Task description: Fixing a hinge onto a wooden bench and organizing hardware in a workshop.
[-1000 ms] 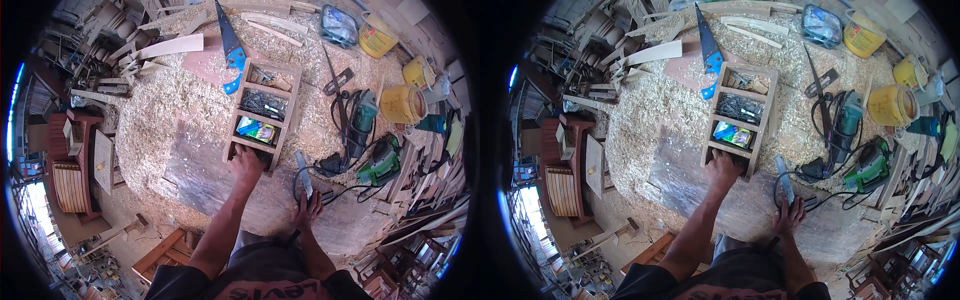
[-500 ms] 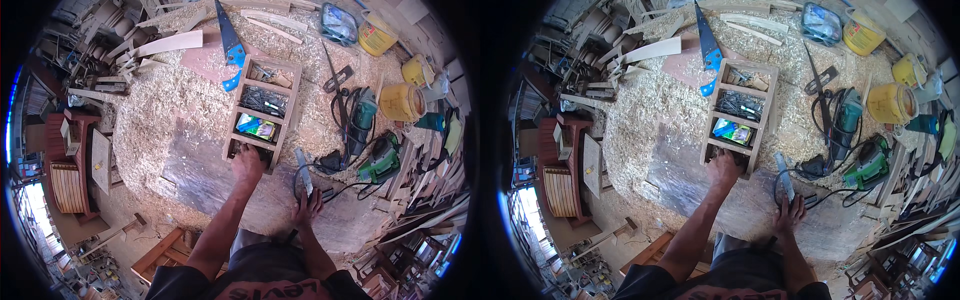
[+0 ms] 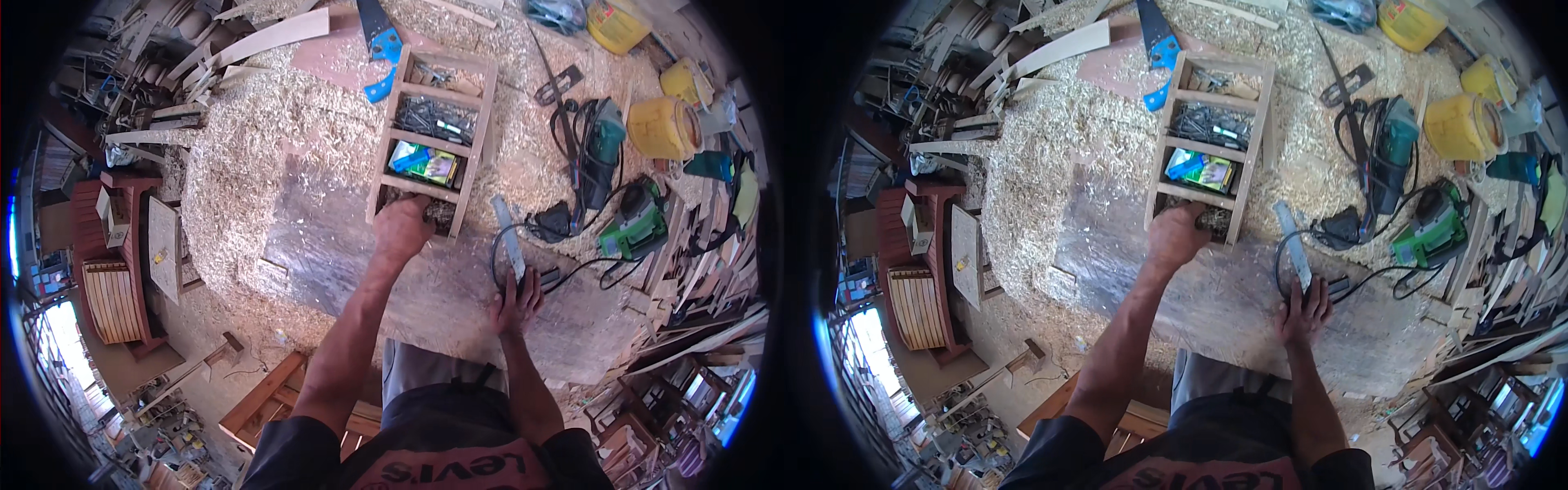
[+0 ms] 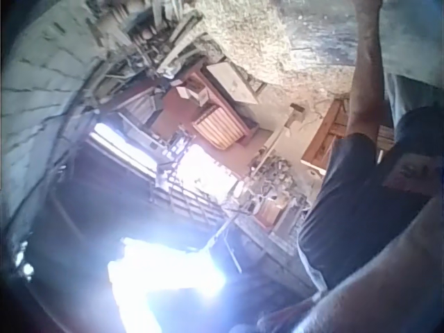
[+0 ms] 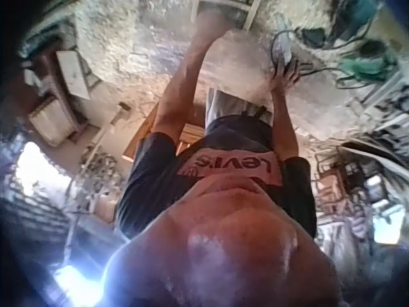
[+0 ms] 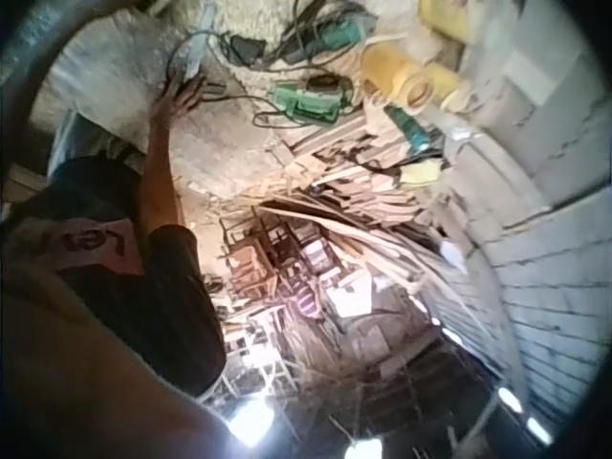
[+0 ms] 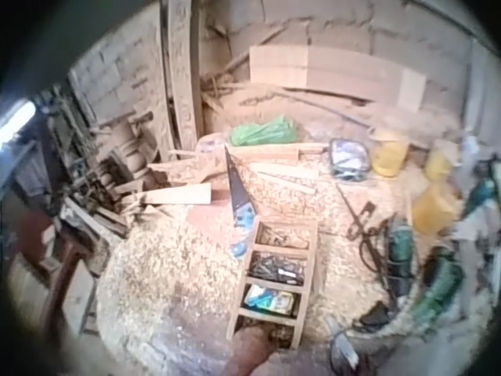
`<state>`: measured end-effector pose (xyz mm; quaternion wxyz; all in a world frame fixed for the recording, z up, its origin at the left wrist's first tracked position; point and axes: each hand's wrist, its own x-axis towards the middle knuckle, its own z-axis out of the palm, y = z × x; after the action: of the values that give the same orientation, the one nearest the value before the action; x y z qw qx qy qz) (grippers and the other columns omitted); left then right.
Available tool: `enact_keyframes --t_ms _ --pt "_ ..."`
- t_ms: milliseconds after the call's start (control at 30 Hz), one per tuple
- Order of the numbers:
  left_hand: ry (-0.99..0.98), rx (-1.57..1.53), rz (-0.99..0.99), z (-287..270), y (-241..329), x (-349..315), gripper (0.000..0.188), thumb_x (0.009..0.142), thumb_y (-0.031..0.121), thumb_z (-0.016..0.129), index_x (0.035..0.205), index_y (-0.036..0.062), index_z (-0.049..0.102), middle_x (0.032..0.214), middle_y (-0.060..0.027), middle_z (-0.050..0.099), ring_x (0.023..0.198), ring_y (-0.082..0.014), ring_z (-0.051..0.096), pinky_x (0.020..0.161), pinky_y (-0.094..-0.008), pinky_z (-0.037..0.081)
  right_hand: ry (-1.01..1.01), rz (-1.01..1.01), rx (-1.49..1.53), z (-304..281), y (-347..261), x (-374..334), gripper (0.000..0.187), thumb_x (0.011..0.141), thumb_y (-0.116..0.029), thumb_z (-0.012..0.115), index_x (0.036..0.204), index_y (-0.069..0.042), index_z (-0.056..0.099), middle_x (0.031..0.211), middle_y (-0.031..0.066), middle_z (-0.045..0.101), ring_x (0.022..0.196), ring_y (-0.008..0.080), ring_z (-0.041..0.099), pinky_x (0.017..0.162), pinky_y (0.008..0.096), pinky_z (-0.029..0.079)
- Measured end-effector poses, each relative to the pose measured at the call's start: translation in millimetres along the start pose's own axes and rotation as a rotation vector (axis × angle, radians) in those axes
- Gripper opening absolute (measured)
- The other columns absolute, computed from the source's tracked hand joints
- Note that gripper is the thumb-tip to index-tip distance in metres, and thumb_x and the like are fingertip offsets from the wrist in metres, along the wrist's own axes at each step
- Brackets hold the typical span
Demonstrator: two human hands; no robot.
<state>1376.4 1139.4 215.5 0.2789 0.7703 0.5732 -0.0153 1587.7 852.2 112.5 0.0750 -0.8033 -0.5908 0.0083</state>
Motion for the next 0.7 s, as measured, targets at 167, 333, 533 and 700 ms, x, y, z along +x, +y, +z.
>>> enact_keyframes --t_ms 167,333,533,700 --pt "-0.003 -0.106 0.172 -2 -23 -1 0.049 0.079 0.016 0.083 0.127 0.0118 0.076 0.116 -0.019 0.078 0.107 -0.0415 0.075 0.096 -0.0493 0.06 0.028 0.001 -0.001 1 1 0 0.067 0.103 -0.043 0.051 0.166 -0.02 0.048 0.171 0.0222 0.038 0.157 0.0455 0.034 0.121 0.0636 0.029" --pt "0.049 -0.142 0.354 -36 -37 0 0.052 0.08 0.002 0.079 0.132 0.0074 0.074 0.123 -0.0216 0.076 0.113 -0.0416 0.074 0.099 -0.0458 0.06 0.027 0.011 0.005 -1 1 -2 0.067 0.102 -0.043 0.052 0.165 -0.021 0.05 0.171 0.0211 0.039 0.157 0.0443 0.036 0.121 0.0616 0.029" --pt "0.013 -0.151 0.357 -62 -42 -3 0.053 0.081 -0.002 0.079 0.133 0.0075 0.074 0.125 -0.0214 0.076 0.113 -0.0368 0.076 0.097 -0.0414 0.061 0.032 0.012 0.027 -3 1 -4 0.067 0.101 -0.042 0.053 0.165 -0.022 0.051 0.171 0.0202 0.04 0.157 0.0433 0.036 0.121 0.0605 0.029" --pt "0.007 -0.191 0.394 -72 -47 -1 0.053 0.082 -0.006 0.077 0.133 0.0094 0.074 0.122 -0.0188 0.078 0.105 -0.0295 0.077 0.093 -0.0384 0.061 0.049 0.014 0.019 -1 1 -5 0.065 0.102 -0.042 0.054 0.164 -0.022 0.052 0.171 0.0189 0.04 0.158 0.0428 0.035 0.121 0.0597 0.029"
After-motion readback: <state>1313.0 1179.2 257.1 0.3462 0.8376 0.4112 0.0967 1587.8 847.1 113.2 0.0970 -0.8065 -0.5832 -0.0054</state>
